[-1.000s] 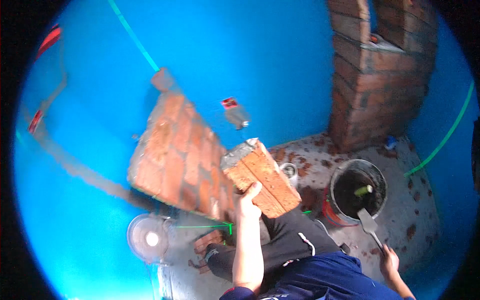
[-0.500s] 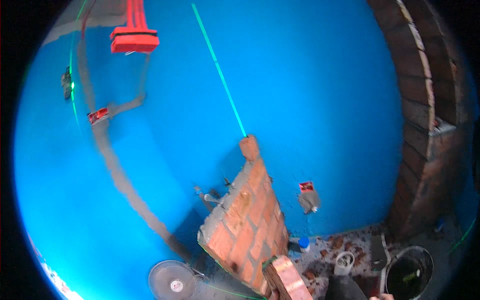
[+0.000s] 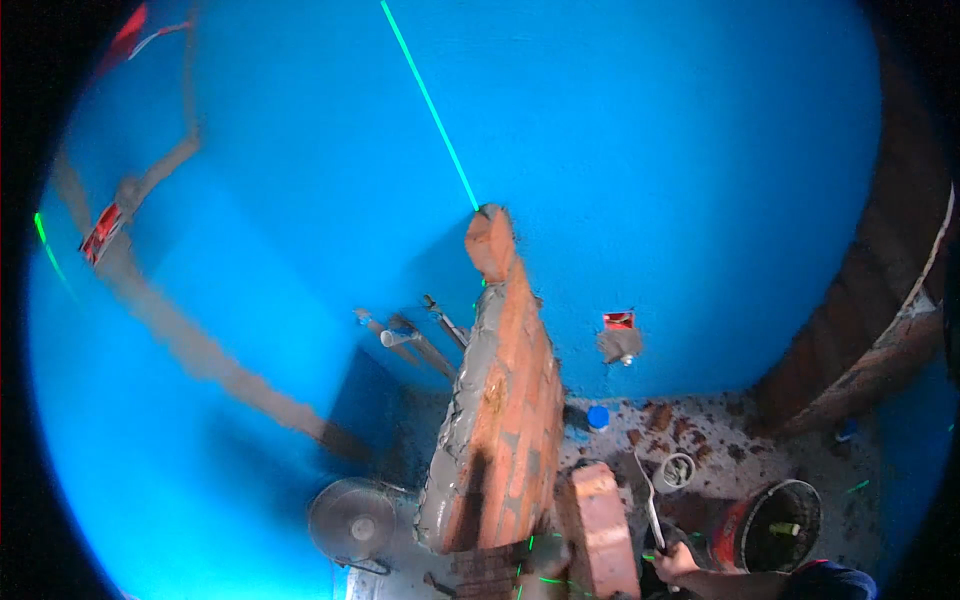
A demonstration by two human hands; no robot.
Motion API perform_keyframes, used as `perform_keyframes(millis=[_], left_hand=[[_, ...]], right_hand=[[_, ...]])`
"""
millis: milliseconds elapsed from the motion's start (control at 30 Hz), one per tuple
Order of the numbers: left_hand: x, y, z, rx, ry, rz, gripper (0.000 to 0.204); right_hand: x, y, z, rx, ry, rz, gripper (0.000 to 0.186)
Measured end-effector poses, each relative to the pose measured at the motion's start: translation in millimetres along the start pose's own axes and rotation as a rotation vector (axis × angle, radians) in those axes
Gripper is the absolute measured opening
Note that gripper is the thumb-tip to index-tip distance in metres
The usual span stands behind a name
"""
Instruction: The person builds a brick partition by scooping mortar from a bucket with a trowel, applying the mortar to bricks, placing the bricks onto the wall structure, and scraping off excess mortar with the trowel.
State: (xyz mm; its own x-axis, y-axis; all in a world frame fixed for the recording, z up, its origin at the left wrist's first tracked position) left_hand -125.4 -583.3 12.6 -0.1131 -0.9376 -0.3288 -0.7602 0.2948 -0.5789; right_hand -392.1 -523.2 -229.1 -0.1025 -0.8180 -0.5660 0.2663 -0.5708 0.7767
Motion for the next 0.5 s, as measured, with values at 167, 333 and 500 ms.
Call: perform_keyframes(millis=[167,333,500], left_hand=[[-33,-40,-72,-0.059,-0.032,0.006,0.073],[-73,-105,-138,0.005,-0.046,0.015,0.074],[-97,-147,-170,0.167,-0.260,-0.053,0.075]], right_hand=[[-16,6,37,0.257,-0.062,-0.109,0.049],[-69,-7,105,0.516,-0.156,-0.396,0.014],[-106,9,217,0.480,-0.171,-0.516,0.010]])
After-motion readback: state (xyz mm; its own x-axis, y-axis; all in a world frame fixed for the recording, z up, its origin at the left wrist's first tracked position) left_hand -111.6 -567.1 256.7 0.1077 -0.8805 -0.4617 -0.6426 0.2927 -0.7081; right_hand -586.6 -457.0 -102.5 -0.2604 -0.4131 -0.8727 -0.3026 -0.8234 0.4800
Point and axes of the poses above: each hand's wrist, its own x-axis towards the middle knuckle, its own z-axis out of the back of the hand, y = z × x, the point moved 9 cm from there along x, towards the middle knuckle, and after that the axes turned 5 degrees about x, right-handed, at the moved point
